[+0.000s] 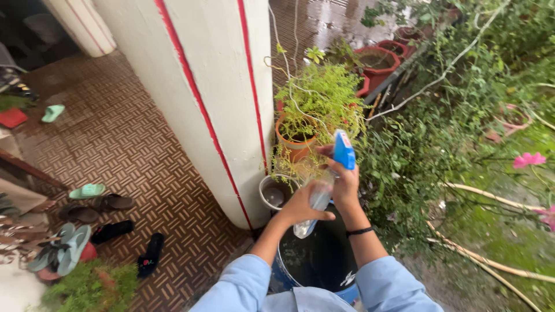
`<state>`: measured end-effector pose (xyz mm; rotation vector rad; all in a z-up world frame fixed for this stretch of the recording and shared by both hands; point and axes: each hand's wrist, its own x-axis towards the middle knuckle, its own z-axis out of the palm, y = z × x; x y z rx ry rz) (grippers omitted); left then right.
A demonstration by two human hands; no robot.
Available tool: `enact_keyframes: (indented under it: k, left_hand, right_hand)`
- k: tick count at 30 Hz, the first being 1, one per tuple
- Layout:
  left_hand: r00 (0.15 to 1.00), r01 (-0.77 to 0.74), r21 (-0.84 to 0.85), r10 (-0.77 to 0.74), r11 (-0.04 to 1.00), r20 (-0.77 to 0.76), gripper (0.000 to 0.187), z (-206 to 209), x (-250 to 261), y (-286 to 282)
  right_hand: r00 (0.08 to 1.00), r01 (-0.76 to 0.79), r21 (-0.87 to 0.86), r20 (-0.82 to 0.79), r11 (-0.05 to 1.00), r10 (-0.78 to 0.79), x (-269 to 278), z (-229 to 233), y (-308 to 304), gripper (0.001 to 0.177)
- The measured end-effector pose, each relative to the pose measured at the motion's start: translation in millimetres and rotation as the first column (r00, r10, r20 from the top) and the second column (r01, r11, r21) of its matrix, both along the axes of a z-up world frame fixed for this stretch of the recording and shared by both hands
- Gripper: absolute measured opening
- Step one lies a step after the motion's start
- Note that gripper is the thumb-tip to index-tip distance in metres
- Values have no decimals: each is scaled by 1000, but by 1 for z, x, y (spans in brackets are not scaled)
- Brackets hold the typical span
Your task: The person fills a spray bottle with water from a blue bucket and sprays various potted plants and flowering bushes in a garden.
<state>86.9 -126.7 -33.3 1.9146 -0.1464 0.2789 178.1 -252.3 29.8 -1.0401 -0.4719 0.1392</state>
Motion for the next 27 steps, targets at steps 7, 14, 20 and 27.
enact_keyframes:
  k: [7, 14, 20, 27]
  left_hand:
    - [995, -33, 56, 38, 998, -92, 60, 3, 2, -19]
    - [986, -160, 92, 155, 983, 58, 64, -11, 15, -44]
    - [982, -134, 92, 120, 987, 149, 62, -27, 14, -51]
    - [989, -116, 50, 110, 992, 98, 59, -22, -3, -44]
  right_hand:
    - [957, 276, -276, 172, 921, -235, -12, 30, -4, 51]
    - [955, 293, -194, 23, 936, -294, 14, 12, -18, 32]
    - [961, 218, -177, -135, 960, -243, 14, 11, -29, 30]
    - [966, 146, -149, -192, 978, -173, -3, 5, -25, 32]
